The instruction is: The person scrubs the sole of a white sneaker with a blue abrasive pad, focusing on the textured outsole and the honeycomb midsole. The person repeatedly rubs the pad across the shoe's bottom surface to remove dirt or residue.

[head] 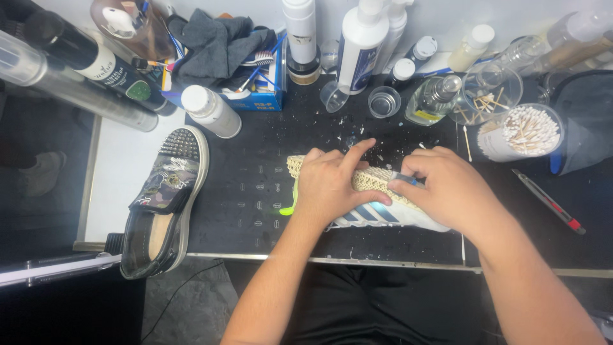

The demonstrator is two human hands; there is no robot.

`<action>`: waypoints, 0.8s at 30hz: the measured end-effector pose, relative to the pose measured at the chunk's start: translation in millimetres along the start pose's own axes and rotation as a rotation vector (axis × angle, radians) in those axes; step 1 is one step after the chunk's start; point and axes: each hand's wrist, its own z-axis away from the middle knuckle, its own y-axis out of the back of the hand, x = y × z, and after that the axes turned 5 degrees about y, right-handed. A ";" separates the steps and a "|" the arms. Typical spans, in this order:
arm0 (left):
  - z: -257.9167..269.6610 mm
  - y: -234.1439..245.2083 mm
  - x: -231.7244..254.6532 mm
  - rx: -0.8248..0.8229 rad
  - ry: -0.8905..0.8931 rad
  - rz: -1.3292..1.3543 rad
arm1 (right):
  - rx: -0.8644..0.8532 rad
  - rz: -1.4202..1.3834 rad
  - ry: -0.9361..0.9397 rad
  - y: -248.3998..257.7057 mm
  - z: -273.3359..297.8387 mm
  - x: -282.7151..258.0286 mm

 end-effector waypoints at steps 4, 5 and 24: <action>-1.2 -0.4 1.1 0.008 -0.002 -0.005 | 0.061 -0.063 0.078 -1.1 1.3 -2.6; -4.1 -0.1 1.3 0.007 -0.003 -0.009 | 0.112 -0.072 0.143 -5.4 -2.4 -4.8; -1.0 -0.5 -2.0 -0.010 0.004 -0.017 | -0.065 -0.224 0.105 16.9 31.1 20.3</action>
